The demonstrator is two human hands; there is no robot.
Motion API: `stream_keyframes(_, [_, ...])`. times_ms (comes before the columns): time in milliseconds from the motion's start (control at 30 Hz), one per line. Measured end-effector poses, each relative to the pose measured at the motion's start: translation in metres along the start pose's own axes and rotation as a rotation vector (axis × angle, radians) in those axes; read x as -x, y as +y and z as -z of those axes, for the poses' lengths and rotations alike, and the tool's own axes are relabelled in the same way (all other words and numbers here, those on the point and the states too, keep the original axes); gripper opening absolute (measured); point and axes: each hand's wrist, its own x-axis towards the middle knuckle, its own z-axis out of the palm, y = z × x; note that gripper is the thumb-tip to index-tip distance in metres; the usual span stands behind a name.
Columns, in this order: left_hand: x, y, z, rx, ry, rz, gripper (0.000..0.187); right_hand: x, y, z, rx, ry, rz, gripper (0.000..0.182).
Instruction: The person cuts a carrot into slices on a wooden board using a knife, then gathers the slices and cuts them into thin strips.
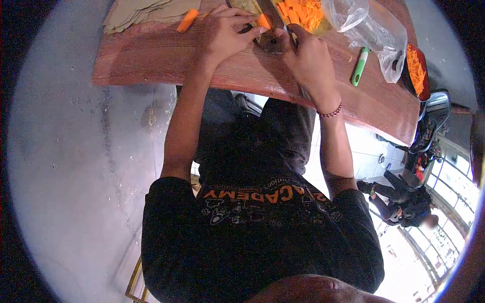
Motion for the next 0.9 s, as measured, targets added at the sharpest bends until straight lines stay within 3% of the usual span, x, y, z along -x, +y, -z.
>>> stream_keyframes(100, [0.002, -0.004, -0.004, 0.041, -0.007, 0.060, 0.029, 0.002, -0.001, 0.000, 0.009, 0.011, 0.008, 0.035])
stream_keyframes(167, [0.003, -0.007, -0.004, -0.061, 0.032, -0.043, 0.030, 0.003, 0.000, -0.001, 0.024, 0.006, 0.006, 0.035])
stream_keyframes(400, [0.000, 0.000, 0.000, -0.074, -0.046, -0.016, 0.029, 0.004, -0.007, -0.002, 0.095, -0.008, 0.002, 0.031])
stream_keyframes(467, [0.005, -0.002, -0.011, 0.296, -0.039, 0.295, 0.025, 0.001, -0.004, -0.007, 0.109, -0.013, 0.014, 0.030])
stream_keyframes(500, [0.004, -0.001, -0.007, 0.296, -0.039, 0.295, 0.025, -0.002, -0.002, -0.015, 0.109, 0.008, 0.051, 0.030])
stream_keyframes(567, [0.001, -0.001, 0.002, 0.048, -0.079, 0.076, 0.024, -0.007, 0.003, -0.020, 0.107, 0.030, 0.089, 0.029])
stream_keyframes(700, [0.005, -0.008, -0.009, 0.269, -0.061, 0.275, 0.022, -0.023, 0.003, -0.015, 0.086, 0.025, 0.088, 0.031])
stream_keyframes(767, [0.001, -0.010, -0.002, -0.087, -0.008, -0.034, 0.023, -0.031, 0.010, -0.017, 0.096, 0.023, 0.109, 0.032])
stream_keyframes(900, [-0.003, 0.002, 0.006, -0.111, -0.010, -0.072, 0.024, -0.028, 0.015, -0.010, 0.004, 0.053, 0.068, 0.035])
